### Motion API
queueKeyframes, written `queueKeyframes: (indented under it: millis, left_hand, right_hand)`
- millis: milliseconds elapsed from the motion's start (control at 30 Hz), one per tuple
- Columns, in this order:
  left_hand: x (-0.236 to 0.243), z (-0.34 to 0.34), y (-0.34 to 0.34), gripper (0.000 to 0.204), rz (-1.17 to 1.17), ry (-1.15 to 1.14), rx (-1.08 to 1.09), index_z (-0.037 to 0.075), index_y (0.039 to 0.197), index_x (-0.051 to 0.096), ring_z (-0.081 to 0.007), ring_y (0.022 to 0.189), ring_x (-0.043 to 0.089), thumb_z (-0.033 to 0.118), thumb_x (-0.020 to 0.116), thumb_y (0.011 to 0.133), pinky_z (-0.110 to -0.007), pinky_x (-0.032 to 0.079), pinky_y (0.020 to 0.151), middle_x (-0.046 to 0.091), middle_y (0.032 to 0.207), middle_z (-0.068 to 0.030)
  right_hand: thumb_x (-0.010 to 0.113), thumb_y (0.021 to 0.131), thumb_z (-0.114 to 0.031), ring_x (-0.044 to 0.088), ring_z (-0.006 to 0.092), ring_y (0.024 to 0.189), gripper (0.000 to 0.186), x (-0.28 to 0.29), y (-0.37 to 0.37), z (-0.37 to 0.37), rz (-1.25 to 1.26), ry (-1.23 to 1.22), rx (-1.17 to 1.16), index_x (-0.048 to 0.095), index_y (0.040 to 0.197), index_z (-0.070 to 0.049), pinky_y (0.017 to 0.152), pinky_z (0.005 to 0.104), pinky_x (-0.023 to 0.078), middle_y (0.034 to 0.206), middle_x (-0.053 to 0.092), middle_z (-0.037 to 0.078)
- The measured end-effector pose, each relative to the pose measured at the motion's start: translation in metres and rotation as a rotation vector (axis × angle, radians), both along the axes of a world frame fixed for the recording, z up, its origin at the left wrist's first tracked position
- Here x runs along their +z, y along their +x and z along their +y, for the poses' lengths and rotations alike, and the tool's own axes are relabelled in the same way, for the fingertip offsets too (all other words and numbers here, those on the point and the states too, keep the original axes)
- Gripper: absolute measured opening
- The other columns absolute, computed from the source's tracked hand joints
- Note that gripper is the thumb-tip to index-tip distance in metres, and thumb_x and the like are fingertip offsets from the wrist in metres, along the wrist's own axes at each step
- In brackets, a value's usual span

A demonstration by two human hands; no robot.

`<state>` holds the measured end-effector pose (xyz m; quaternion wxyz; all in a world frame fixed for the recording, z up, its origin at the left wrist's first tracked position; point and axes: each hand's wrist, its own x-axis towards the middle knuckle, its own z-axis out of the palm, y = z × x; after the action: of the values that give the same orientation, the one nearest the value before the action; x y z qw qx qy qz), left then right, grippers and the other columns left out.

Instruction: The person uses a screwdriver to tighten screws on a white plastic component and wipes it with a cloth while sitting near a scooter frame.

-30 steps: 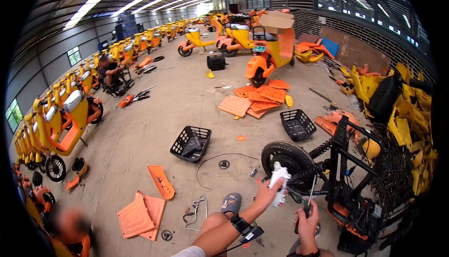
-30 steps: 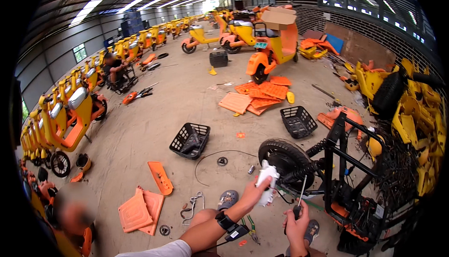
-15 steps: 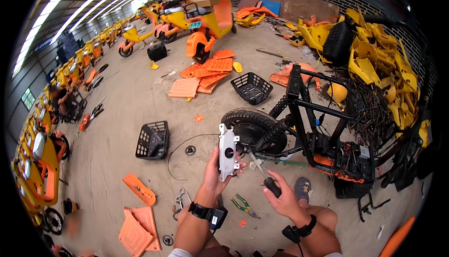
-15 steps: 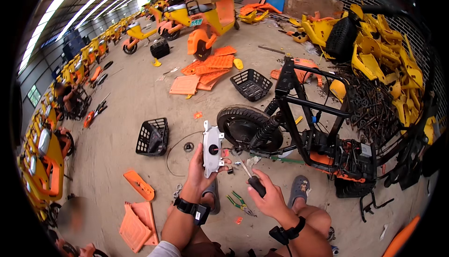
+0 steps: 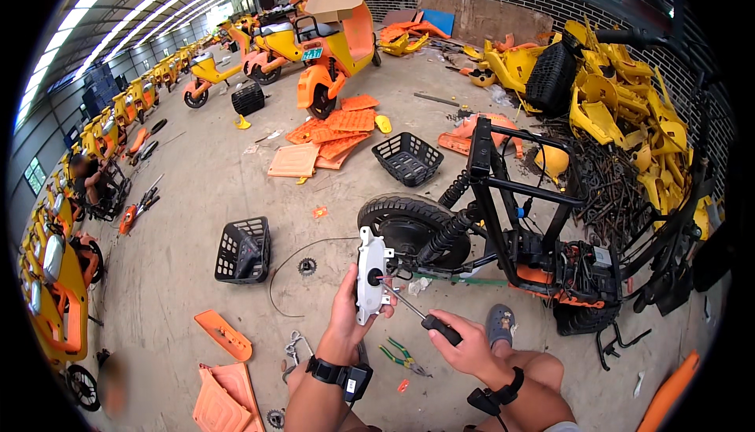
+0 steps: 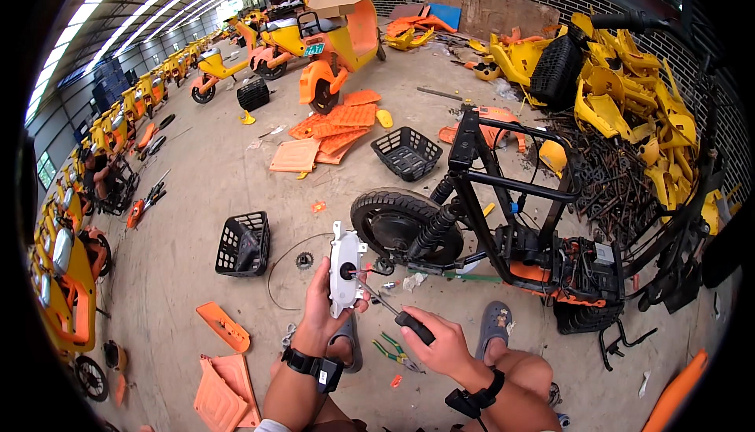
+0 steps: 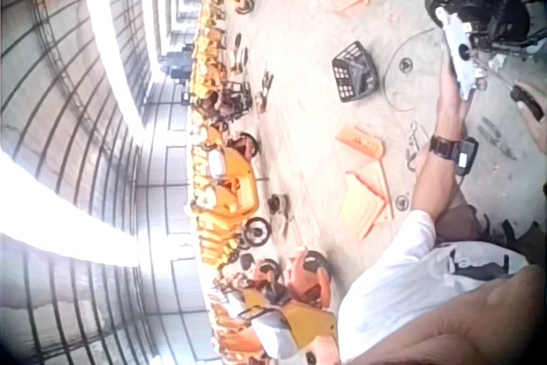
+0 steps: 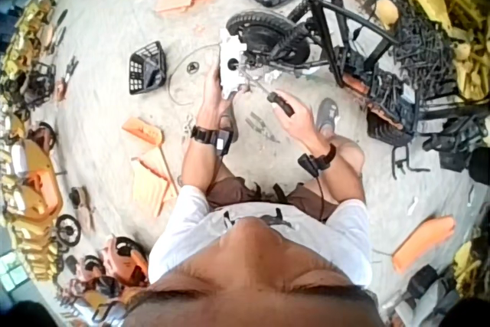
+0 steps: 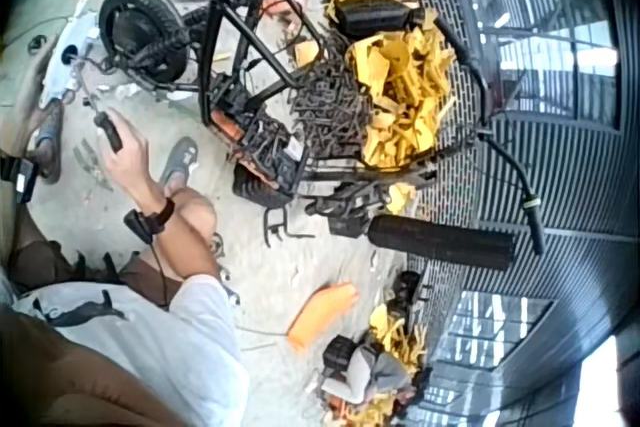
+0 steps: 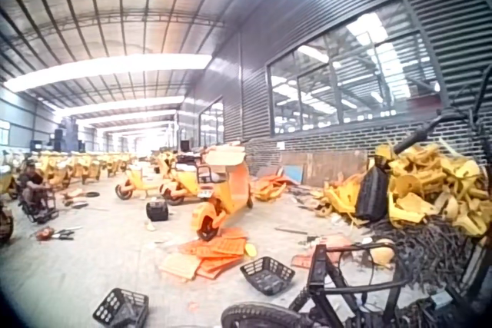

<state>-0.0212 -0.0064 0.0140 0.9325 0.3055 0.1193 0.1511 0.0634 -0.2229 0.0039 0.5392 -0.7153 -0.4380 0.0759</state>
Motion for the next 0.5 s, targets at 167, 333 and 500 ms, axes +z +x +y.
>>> queueKeyframes:
  millis: [167,333,500]
  left_hand:
    - [-0.0034,0.0012,-0.0012,0.054,0.032,0.029,0.009,0.003,0.120,0.049,-0.0273,0.074,0.065,0.050,0.032,0.101,-0.035,0.050,0.052,0.061,0.096,-0.0117]
    - [-0.0024,0.0004,-0.0005,0.053,0.063,0.064,0.030,0.002,0.119,0.050,-0.0271,0.072,0.065,0.049,0.033,0.101,-0.035,0.049,0.051,0.061,0.094,-0.0120]
    - [-0.0023,-0.0006,0.0007,0.053,0.111,0.103,0.053,0.002,0.116,0.051,-0.0268,0.072,0.064,0.049,0.033,0.100,-0.035,0.049,0.051,0.060,0.092,-0.0124]
  right_hand:
    - [0.069,0.084,-0.014,0.069,0.0283,0.081,0.034,0.0018,-0.0002,0.0016,0.003,-0.004,0.005,0.065,0.116,-0.004,0.072,0.0327,0.054,0.095,0.069,0.017]
    - [0.070,0.083,-0.014,0.068,0.0288,0.077,0.034,0.0001,0.0022,0.0016,-0.013,0.003,0.009,0.065,0.116,-0.004,0.069,0.0327,0.054,0.092,0.069,0.016]
    - [0.071,0.081,-0.015,0.067,0.0268,0.073,0.035,0.0046,0.0037,-0.0002,-0.132,-0.043,-0.016,0.066,0.115,-0.006,0.065,0.0331,0.054,0.088,0.069,0.011]
